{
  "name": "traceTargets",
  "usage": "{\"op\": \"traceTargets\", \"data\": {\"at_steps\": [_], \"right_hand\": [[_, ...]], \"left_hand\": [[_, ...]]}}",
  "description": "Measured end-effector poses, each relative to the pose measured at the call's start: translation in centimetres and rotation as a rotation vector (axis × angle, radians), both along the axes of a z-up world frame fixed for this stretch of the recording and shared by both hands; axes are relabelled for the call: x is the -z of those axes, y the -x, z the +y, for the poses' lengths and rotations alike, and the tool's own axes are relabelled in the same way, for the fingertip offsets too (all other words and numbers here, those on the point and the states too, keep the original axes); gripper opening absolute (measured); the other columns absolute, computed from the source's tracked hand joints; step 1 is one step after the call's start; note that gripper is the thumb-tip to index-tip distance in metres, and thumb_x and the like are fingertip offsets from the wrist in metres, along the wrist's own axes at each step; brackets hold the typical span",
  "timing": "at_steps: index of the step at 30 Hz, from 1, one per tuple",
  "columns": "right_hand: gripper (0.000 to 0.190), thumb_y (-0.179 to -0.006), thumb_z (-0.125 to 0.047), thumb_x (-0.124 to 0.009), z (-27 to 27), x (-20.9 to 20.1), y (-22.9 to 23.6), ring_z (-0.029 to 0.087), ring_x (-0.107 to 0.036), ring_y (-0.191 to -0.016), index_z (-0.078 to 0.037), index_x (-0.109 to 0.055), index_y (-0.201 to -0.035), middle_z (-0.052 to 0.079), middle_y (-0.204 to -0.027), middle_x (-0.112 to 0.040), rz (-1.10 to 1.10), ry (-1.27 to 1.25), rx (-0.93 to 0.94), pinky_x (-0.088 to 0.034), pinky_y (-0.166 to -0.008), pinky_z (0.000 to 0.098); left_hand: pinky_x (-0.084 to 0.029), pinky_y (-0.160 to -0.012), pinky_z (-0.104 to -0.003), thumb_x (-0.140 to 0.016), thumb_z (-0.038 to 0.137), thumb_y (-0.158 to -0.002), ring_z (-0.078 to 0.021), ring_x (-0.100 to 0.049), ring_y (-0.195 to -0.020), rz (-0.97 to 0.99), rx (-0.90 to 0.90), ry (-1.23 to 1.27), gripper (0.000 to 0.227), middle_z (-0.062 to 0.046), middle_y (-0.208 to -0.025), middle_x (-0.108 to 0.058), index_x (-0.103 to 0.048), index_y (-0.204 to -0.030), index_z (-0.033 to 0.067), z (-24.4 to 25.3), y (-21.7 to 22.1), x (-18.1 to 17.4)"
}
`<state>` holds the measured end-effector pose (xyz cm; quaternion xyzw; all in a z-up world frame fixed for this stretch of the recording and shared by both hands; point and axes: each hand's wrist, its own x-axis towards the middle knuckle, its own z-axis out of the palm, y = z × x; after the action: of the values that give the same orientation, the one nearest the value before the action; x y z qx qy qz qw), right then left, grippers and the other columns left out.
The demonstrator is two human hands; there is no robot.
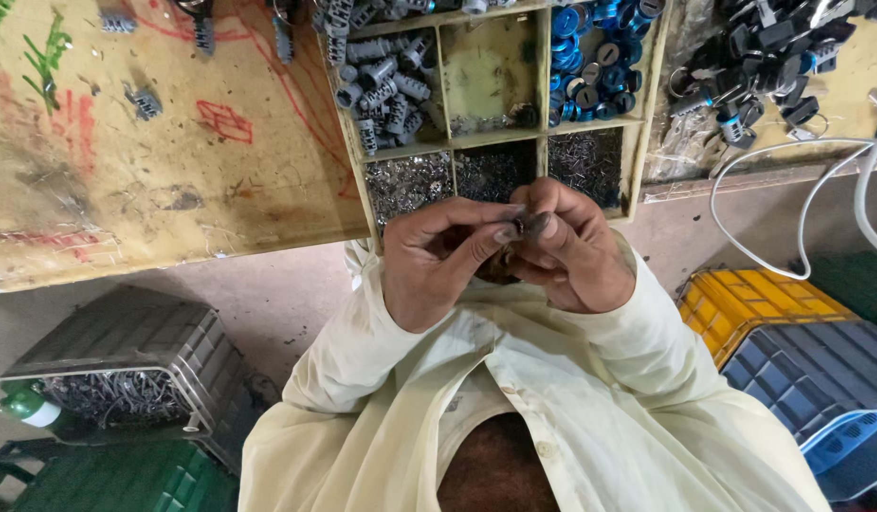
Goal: The person assembles small lock components by hand, inserting pins and attaching blue plastic caps to metal cylinders. The person repeatedly picks parts from a compartmentalized tray and assembles them one at a time.
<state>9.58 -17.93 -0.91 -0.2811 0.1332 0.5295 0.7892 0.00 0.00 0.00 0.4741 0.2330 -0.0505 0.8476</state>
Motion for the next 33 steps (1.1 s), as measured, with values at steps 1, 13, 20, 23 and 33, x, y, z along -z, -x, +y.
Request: {"op": "traceTargets", "data": {"at_steps": [1, 13, 20, 23, 33], "right_hand": [[0.015, -0.108, -0.021, -0.067, -0.1, 0.1, 0.1, 0.002, -0.038, -0.067, -0.011, -0.055, -0.105, -0.001, -0.100, -0.050, -0.025, 0.011, -0.011, -0.030, -0.053, 0.0178], [0.023, -0.100, -0.010, -0.077, -0.1, 0.2, -0.2, 0.007, -0.051, -0.084, -0.004, -0.055, -0.104, 0.002, -0.099, -0.055, -0.883, 0.406, -0.130, -0.043, -0.077, 0.0202], [0.014, -0.101, -0.014, -0.076, -0.7, -3.0, -4.6, 0.008, -0.063, -0.080, -0.006, -0.065, -0.101, 0.001, -0.096, -0.066, -1.241, 0.562, -0.291, -0.051, -0.069, 0.0239], [0.011, -0.096, -0.012, -0.081, -0.3, -4.6, -5.7, 0.017, -0.065, -0.071, -0.005, -0.072, -0.098, 0.006, -0.088, -0.069, -1.852, 0.981, -0.437, -0.052, -0.058, 0.0315], [0.020, -0.098, -0.006, -0.083, -1.9, -3.8, -5.1, 0.014, -0.068, -0.075, -0.007, -0.069, -0.113, 0.005, -0.102, -0.073, -1.698, 1.018, -0.504, -0.054, -0.060, 0.0262]], "left_hand": [[-0.052, -0.076, -0.020, -0.071, 0.005, -0.104, -0.0077, -0.066, -0.088, 0.000, 0.015, -0.052, 0.018, -0.008, -0.103, -0.074, -0.075, -0.122, 0.0034, 0.2, 0.0, -0.1], [-0.053, -0.077, -0.020, -0.069, 0.007, -0.104, -0.0030, -0.063, -0.090, 0.000, 0.103, -0.116, 0.018, -0.002, -0.104, -0.072, -0.069, -0.121, 0.0013, 1.1, 0.0, -1.3], [-0.042, -0.065, -0.018, -0.060, 0.010, -0.105, -0.0003, -0.047, -0.074, 0.035, 0.128, 0.055, 0.012, 0.004, -0.095, -0.057, -0.058, -0.116, 0.0047, 0.6, 0.2, -0.7], [-0.040, -0.060, -0.018, -0.055, 0.013, -0.105, -0.0008, -0.045, -0.066, 0.048, 0.110, 0.164, 0.010, 0.002, -0.098, -0.058, -0.055, -0.112, 0.0063, 0.6, 0.0, -0.3], [-0.044, -0.079, -0.019, -0.055, 0.010, -0.114, -0.0039, -0.045, -0.086, -0.099, 0.121, -0.020, 0.010, -0.001, -0.116, -0.054, -0.051, -0.122, 0.0046, 0.4, -0.3, -0.5]]}}
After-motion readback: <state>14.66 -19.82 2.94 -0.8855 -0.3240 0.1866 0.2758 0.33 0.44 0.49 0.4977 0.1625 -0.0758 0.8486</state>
